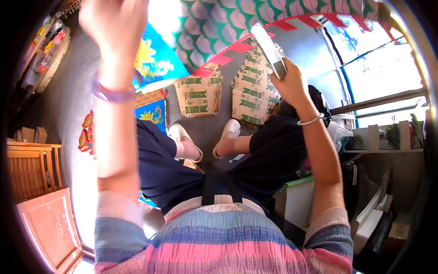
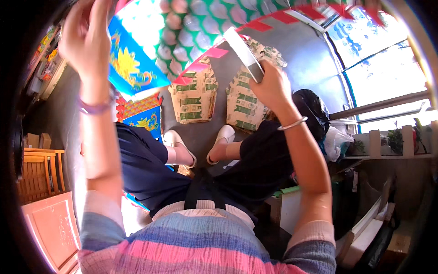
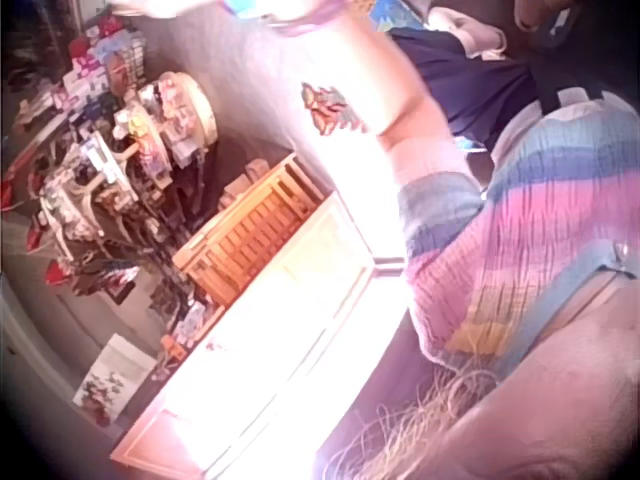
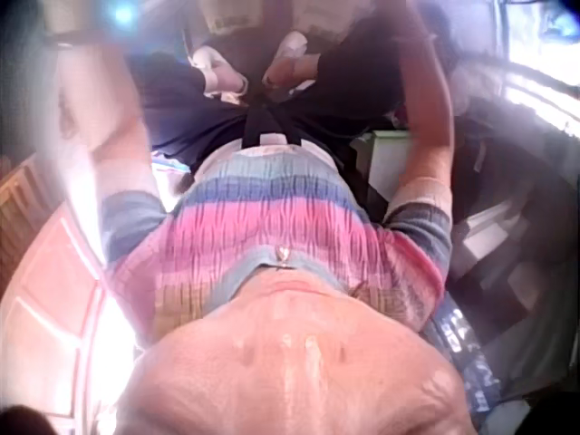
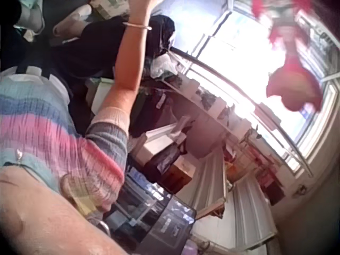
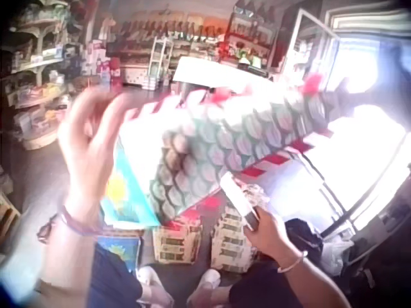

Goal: The person folds and aligns decorative paper pieces, then fastens the sections together using a stapler.

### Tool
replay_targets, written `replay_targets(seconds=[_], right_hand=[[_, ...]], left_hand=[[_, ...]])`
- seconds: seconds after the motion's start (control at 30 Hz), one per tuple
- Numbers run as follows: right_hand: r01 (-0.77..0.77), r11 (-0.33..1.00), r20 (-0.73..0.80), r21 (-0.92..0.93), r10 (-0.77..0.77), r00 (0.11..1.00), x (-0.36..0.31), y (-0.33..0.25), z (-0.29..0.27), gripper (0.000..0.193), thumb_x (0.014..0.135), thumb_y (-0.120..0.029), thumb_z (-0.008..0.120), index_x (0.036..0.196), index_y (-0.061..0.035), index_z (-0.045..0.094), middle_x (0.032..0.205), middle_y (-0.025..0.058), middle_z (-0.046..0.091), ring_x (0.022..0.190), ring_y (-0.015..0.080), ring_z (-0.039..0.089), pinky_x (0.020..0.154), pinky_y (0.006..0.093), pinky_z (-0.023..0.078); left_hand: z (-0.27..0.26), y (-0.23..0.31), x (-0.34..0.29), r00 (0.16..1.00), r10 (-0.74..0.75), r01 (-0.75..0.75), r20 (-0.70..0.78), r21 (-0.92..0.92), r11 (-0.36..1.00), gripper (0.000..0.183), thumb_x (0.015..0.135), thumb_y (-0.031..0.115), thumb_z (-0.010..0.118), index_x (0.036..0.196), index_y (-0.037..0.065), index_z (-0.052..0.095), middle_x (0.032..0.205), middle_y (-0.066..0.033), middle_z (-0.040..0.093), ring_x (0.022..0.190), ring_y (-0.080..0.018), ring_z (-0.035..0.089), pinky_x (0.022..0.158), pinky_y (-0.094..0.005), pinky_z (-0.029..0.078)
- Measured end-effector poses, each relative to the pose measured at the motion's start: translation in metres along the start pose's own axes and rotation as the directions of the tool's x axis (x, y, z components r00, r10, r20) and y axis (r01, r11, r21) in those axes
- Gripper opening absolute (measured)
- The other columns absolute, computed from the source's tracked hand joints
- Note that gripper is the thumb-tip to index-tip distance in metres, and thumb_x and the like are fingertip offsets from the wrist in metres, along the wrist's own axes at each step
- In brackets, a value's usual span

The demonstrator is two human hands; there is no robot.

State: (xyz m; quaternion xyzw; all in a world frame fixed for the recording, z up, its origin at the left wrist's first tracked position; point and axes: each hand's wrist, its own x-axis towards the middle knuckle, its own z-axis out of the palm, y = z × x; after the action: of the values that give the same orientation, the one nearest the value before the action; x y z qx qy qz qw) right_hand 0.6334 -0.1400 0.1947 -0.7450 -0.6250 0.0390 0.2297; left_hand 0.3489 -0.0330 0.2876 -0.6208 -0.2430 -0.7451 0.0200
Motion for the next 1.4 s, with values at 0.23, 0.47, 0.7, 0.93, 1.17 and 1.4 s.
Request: replay_targets(seconds=[0.23, 0.47, 0.7, 0.93, 1.17, 1.4], right_hand=[[-0.501, 0.823, 0.227, 0.268, 0.451, 0.863, -0.014, 0.062, 0.186, 0.027, 0.064, -0.020, 0.062, 0.084, -0.0027, 0.062, 0.074, 0.0191, 0.062, 0.077, 0.0346, 0.061, 0.070, 0.0396, 0.047], [-0.670, 0.742, 0.490, -0.034, 0.596, 0.636, -0.081, 0.091, 0.280, 0.026, 0.067, -0.020, 0.059, 0.090, -0.0060, 0.062, 0.089, 0.0190, 0.063, 0.089, 0.0343, 0.059, 0.077, 0.0402, 0.046], [-0.694, 0.713, 0.542, -0.100, 0.624, 0.563, -0.100, 0.112, 0.294, 0.032, 0.066, -0.018, 0.059, 0.096, -0.0084, 0.061, 0.091, 0.0185, 0.062, 0.091, 0.0341, 0.058, 0.079, 0.0406, 0.045], [-0.707, 0.707, 0.558, -0.027, 0.597, 0.576, -0.105, 0.124, 0.310, 0.032, 0.064, -0.017, 0.059, 0.093, -0.0025, 0.060, 0.081, 0.0197, 0.063, 0.078, 0.0320, 0.062, 0.071, 0.0376, 0.047], [-0.825, 0.558, 0.684, 0.089, 0.568, 0.458, -0.114, 0.144, 0.325, 0.028, 0.062, -0.019, 0.067, 0.078, 0.0032, 0.061, 0.068, 0.0141, 0.061, 0.062, 0.0225, 0.061, 0.061, 0.0336, 0.047], [-0.909, 0.282, 0.735, 0.306, 0.537, 0.414, -0.113, 0.146, 0.319, 0.019, 0.066, -0.012, 0.067, 0.075, 0.0027, 0.060, 0.065, 0.0051, 0.057, 0.056, 0.0146, 0.053, 0.052, 0.0299, 0.041]], left_hand=[[0.000, -0.049, -0.322, -0.482, -0.813, 0.757, 0.326, -0.313, -0.574, 0.053, 0.083, 0.054, 0.050, 0.087, 0.001, 0.059, 0.081, -0.0091, 0.061, 0.072, -0.0210, 0.058, 0.066, -0.0333, 0.048], [-0.005, -0.126, -0.434, -0.501, -0.803, 0.661, 0.322, -0.456, -0.596, 0.021, 0.081, 0.028, 0.064, 0.082, 0.009, 0.056, 0.074, -0.0030, 0.059, 0.067, -0.0164, 0.058, 0.058, -0.0270, 0.048], [-0.004, -0.127, -0.469, -0.641, -0.758, 0.736, 0.121, -0.182, -0.652, 0.013, 0.076, 0.014, 0.069, 0.081, 0.011, 0.057, 0.072, -0.0014, 0.060, 0.062, -0.0146, 0.058, 0.054, -0.0267, 0.046], [-0.012, -0.129, -0.472, -0.639, -0.754, 0.738, 0.155, -0.155, -0.657, 0.014, 0.074, 0.008, 0.069, 0.084, 0.006, 0.059, 0.080, -0.0044, 0.062, 0.068, -0.0159, 0.060, 0.061, -0.0274, 0.048], [-0.010, -0.129, -0.471, -0.622, -0.766, 0.753, 0.165, -0.141, -0.642, 0.012, 0.075, 0.005, 0.067, 0.084, 0.005, 0.059, 0.080, -0.0056, 0.062, 0.071, -0.0167, 0.061, 0.063, -0.0275, 0.049], [-0.012, -0.132, -0.476, -0.596, -0.783, 0.773, 0.181, -0.137, -0.620, 0.011, 0.076, 0.004, 0.066, 0.084, 0.004, 0.059, 0.081, -0.0062, 0.062, 0.072, -0.0175, 0.061, 0.065, -0.0304, 0.050]])
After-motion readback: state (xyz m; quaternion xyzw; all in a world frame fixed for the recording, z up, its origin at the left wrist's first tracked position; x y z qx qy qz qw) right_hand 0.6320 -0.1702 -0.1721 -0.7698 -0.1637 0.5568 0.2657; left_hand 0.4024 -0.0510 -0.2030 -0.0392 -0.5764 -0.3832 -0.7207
